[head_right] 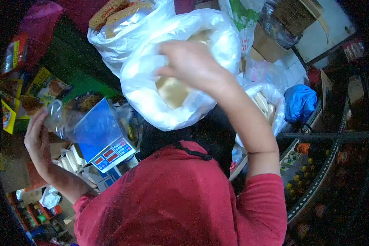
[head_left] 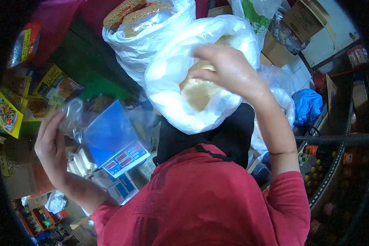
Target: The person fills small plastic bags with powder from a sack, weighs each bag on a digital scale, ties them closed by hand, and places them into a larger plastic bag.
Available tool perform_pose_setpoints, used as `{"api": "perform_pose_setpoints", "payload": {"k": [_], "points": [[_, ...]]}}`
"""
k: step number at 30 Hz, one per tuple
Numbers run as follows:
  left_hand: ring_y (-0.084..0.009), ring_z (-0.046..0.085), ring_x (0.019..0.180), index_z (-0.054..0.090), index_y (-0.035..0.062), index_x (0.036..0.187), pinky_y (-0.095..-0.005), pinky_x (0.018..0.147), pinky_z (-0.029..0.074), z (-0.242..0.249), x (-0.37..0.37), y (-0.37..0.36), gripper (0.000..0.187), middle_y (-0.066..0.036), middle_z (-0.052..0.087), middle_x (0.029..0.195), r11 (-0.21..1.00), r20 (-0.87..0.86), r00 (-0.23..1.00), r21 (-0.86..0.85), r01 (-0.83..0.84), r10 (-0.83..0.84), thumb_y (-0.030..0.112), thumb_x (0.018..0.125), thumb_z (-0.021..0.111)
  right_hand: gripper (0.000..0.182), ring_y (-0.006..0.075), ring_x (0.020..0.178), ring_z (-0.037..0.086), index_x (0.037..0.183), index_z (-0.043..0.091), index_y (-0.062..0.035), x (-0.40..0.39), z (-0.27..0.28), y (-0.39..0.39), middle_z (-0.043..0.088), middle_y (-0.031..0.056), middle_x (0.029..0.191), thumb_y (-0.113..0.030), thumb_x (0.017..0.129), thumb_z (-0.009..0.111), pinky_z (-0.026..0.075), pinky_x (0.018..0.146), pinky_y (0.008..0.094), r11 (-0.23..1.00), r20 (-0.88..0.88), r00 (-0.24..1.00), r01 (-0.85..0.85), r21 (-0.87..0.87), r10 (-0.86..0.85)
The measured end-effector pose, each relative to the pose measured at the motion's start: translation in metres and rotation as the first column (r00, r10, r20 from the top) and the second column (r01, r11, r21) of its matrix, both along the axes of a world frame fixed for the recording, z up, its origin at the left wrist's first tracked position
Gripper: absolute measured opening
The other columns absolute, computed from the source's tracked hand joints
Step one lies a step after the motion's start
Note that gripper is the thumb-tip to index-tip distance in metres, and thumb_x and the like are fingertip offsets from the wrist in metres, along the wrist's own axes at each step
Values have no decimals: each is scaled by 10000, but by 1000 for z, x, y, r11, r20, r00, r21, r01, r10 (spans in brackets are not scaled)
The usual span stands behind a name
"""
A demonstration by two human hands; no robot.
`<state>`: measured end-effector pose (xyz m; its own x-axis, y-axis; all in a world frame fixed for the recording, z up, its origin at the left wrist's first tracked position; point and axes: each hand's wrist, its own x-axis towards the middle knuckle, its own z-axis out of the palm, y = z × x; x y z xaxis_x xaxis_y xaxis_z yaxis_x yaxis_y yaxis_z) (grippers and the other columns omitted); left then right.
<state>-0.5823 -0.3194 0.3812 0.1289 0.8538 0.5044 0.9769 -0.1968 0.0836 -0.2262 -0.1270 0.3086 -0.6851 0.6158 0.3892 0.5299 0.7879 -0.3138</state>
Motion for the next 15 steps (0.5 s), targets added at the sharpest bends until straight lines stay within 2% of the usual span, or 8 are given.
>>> {"api": "perform_pose_setpoints", "payload": {"k": [1, 3, 6, 7, 8, 10, 13, 15], "points": [[-261, 624, 1027, 649, 6, 1066, -314, 884, 466, -12, -11, -7, 389, -149, 638, 1080, 994, 49, 994, -50, -94, 96, -141, 733, 511, 349, 312, 872, 645, 1035, 627, -56, 16, -17, 11, 653, 139, 996, -247, 756, 717, 491, 747, 400, 982, 259, 953, 179, -62, -158], [-269, 623, 1021, 640, 1, 1071, -321, 877, 472, -35, -17, -6, 395, -148, 635, 1080, 977, 86, 980, -130, -169, 181, -141, 727, 506, 406, 306, 934, 632, 1025, 637, -54, 28, -57, 26, 657, 144, 981, -315, 726, 724, 443, 840, 451, 895, 688, 681, 434, -104, -251], [-287, 626, 1000, 635, 4, 1062, -335, 850, 486, -63, -1, 17, 391, -158, 633, 1087, 972, 176, 979, -226, -65, 107, -124, 710, 520, 427, 288, 960, 621, 992, 643, -69, 23, -103, 33, 658, 115, 948, -369, 700, 724, 397, 890, 467, 932, 742, 636, 361, -43, -212], [-300, 625, 996, 638, 13, 1056, -338, 848, 487, -74, 9, 28, 387, -162, 631, 1089, 974, 192, 979, -226, -27, 71, -115, 708, 527, 284, 253, 954, 621, 971, 653, -97, 22, -115, 38, 651, 76, 917, -286, 760, 661, 393, 883, 456, 948, 740, 629, 316, 36, -238], [-313, 623, 993, 641, 21, 1050, -341, 845, 488, -84, 17, 38, 383, -166, 628, 1090, 974, 208, 978, -225, 13, 35, -106, 705, 535, 284, 253, 954, 621, 971, 653, -97, 23, -112, 42, 651, 76, 917, -286, 760, 661, 393, 883, 456, 950, 743, 628, 312, 31, -231], [-338, 615, 991, 643, 30, 1043, -345, 847, 488, -90, 38, 50, 377, -165, 626, 1088, 948, 297, 955, -312, 68, 29, -95, 703, 540, 176, 236, 957, 620, 951, 655, -127, 32, -97, 49, 647, 64, 902, -185, 803, 579, 396, 860, 446, 943, 733, 594, 193, 270, -332], [-336, 615, 985, 641, 25, 1047, -351, 834, 491, -104, 45, 58, 382, -157, 628, 1088, 945, 365, 931, -304, 120, -1, -97, 702, 530, 202, 217, 963, 619, 958, 655, -151, 39, -46, 47, 643, 58, 889, -111, 815, 518, 395, 853, 456, 956, 853, 434, 97, 275, -290], [-327, 619, 986, 641, 22, 1053, -340, 818, 494, -113, 46, 61, 391, -158, 628, 1091, 950, 391, 918, -260, 175, -62, -100, 699, 528, 204, 229, 972, 617, 966, 654, -152, 41, -49, 46, 645, 59, 894, -123, 810, 525, 399, 849, 460, 971, 900, 364, 71, 229, -239]]}}
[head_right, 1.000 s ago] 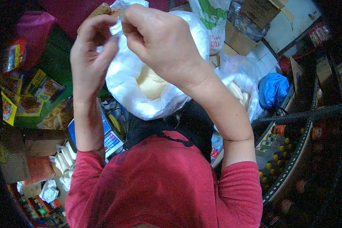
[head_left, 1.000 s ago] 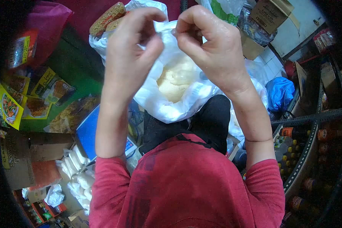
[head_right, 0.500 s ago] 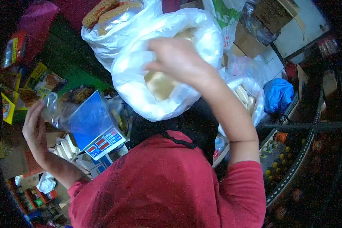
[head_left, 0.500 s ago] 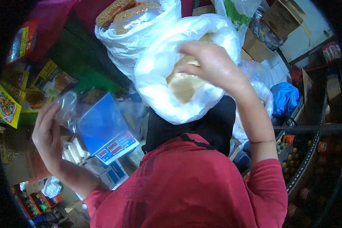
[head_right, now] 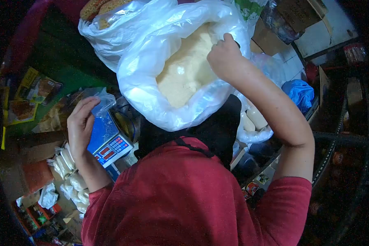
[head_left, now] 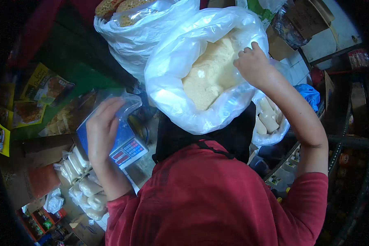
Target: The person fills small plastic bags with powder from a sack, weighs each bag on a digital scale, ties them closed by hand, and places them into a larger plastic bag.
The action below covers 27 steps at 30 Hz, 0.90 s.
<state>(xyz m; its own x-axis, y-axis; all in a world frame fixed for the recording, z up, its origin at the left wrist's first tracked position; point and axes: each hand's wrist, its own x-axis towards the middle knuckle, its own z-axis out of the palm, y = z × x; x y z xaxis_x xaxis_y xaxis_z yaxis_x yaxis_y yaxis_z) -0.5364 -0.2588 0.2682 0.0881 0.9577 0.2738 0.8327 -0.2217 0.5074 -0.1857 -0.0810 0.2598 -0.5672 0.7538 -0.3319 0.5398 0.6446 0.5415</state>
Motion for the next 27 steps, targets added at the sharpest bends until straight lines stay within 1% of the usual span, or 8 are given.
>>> {"api": "perform_pose_setpoints", "payload": {"k": [2, 4, 8, 13, 15, 19, 20, 27], "points": [[-324, 620, 991, 641, 22, 1056, -334, 823, 492, -7, 1, -2, 396, -157, 628, 1095, 999, 43, 999, -31, -9, 11, -101, 700, 522, 208, 242, 981, 615, 974, 653, -153, 2, -11, 2, 647, 61, 899, -135, 806, 532, 402, 845, 464, 999, 80, 997, -9, -54, 14], [-309, 620, 1003, 641, 23, 1068, -327, 841, 488, -11, 0, -7, 412, -150, 627, 1113, 996, 92, 995, -79, -30, 37, -104, 698, 508, 237, 259, 1016, 603, 1010, 649, -146, 8, -43, 5, 650, 64, 952, -188, 786, 582, 411, 843, 457, 941, -8, 984, 167, -293, -177], [-299, 615, 1024, 642, 22, 1076, -322, 855, 481, -19, -6, -13, 421, -149, 624, 1132, 995, 118, 990, -77, -63, 72, -102, 705, 489, 306, 272, 1034, 598, 1036, 635, -129, 11, -55, -9, 642, 84, 1028, -246, 754, 643, 418, 852, 449, 904, -109, 959, 205, -376, -262], [-271, 600, 1056, 637, 3, 1104, -318, 869, 459, -15, -3, -12, 415, -159, 620, 1139, 999, 307, 951, 2, -39, 36, -59, 721, 493, 384, 297, 1058, 583, 1084, 604, -99, 6, -57, -23, 617, 122, 1082, -273, 749, 677, 413, 888, 479, 860, -320, 848, 264, -436, -422], [-264, 599, 1049, 637, 0, 1109, -310, 862, 456, -11, 3, -14, 403, -155, 619, 1142, 999, 379, 924, -30, -43, 51, -36, 727, 510, 392, 305, 1075, 570, 1106, 589, -88, -31, -60, -27, 610, 121, 1092, -266, 767, 675, 412, 892, 484, 769, -199, 836, 342, -541, -511], [-218, 595, 1013, 636, 3, 1124, -276, 813, 452, -8, 20, -12, 387, -133, 615, 1157, 1000, 540, 842, -23, 5, 8, 15, 749, 542, 377, 286, 1068, 578, 1089, 604, -82, -72, -110, -43, 619, 118, 1078, -289, 782, 677, 416, 881, 470, 843, -383, 807, 242, -481, -450], [-181, 586, 987, 635, 9, 1134, -256, 780, 445, -2, 30, -12, 389, -126, 609, 1171, 993, 657, 750, -119, 3, 77, 16, 755, 546, 380, 268, 1054, 591, 1080, 620, -86, -72, -115, -44, 627, 115, 1067, -313, 781, 681, 416, 877, 460, 884, -470, 784, 206, -421, -406], [-169, 593, 925, 617, 2, 1148, -244, 750, 444, -3, 66, 21, 420, -122, 617, 1149, 974, 616, 783, -110, 196, -88, -43, 739, 531, 412, 295, 1044, 586, 1085, 610, -61, -31, -92, -34, 627, 135, 1044, -321, 775, 685, 406, 875, 477, 820, -584, 644, 122, -559, -494]]}}
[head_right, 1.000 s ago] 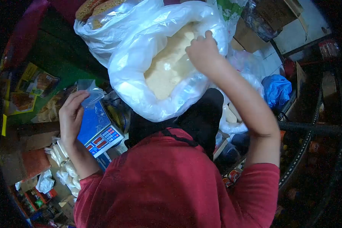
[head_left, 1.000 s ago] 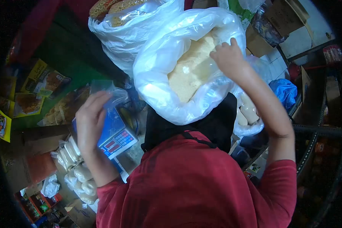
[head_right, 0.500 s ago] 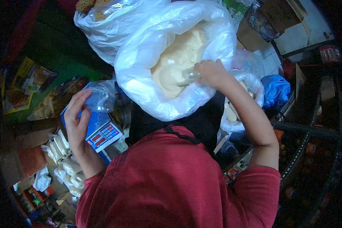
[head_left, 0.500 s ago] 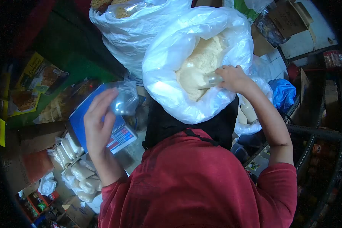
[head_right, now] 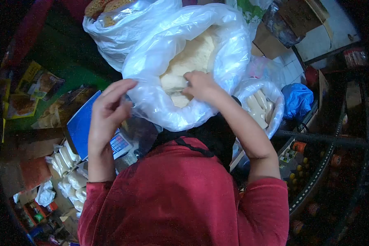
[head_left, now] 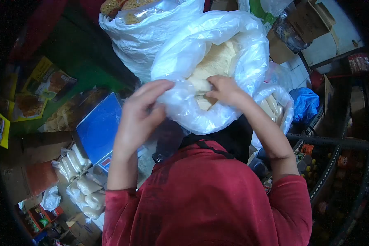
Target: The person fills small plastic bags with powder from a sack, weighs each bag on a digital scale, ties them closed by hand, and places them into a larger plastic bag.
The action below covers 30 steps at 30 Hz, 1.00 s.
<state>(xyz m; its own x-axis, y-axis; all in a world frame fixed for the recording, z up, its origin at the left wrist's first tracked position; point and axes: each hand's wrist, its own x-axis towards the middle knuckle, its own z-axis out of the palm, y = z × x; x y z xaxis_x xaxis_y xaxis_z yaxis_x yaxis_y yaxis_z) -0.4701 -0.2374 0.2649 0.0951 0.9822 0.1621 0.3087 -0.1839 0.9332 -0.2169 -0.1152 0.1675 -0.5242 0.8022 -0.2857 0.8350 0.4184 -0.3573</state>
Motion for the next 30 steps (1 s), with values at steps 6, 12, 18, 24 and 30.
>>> {"api": "perform_pose_setpoints", "payload": {"k": [6, 12, 18, 24, 30], "points": [[-146, 614, 863, 617, -33, 1115, -268, 713, 479, -16, 36, 40, 370, -144, 636, 1070, 972, -334, 920, 41, 230, -204, -4, 755, 535, 528, 292, 950, 615, 1182, 561, 8, 61, 45, 12, 629, 173, 1048, -249, 748, 717, 475, 825, 373, 995, -150, 989, 8, 99, 7], [-175, 625, 628, 614, -40, 1137, -285, 591, 502, -10, 58, 89, 416, -161, 645, 1001, 964, -390, 883, -153, 217, -261, 36, 733, 549, 606, 189, 869, 616, 1227, 559, -12, 89, 105, 20, 656, 156, 977, -304, 739, 768, 491, 783, 318, 988, -450, 881, 156, -9, -144], [-131, 595, 614, 572, -36, 1230, -266, 588, 496, 9, 80, 105, 523, -102, 652, 850, 945, -178, 952, -259, 198, -248, 37, 712, 567, 519, 166, 893, 593, 1196, 570, 5, 91, 134, 17, 648, 103, 1012, -276, 793, 738, 472, 809, 310, 995, -413, 909, 84, 56, -54], [-130, 599, 648, 492, -64, 1300, -246, 662, 487, 27, 87, 99, 609, -105, 641, 812, 959, 51, 982, -212, 188, -182, 45, 706, 569, 449, 184, 902, 593, 1105, 611, 11, 89, 134, 21, 653, 106, 991, -297, 796, 719, 462, 832, 331, 993, -395, 918, 40, 109, 7], [-125, 591, 654, 496, -52, 1302, -240, 659, 480, 49, 81, 106, 610, -98, 631, 797, 973, -15, 978, -102, 205, -207, 71, 709, 564, 473, 171, 954, 587, 1141, 595, 17, 77, 162, 30, 645, 105, 1027, -292, 806, 722, 455, 869, 307, 994, -391, 920, 7, 113, 39]]}}
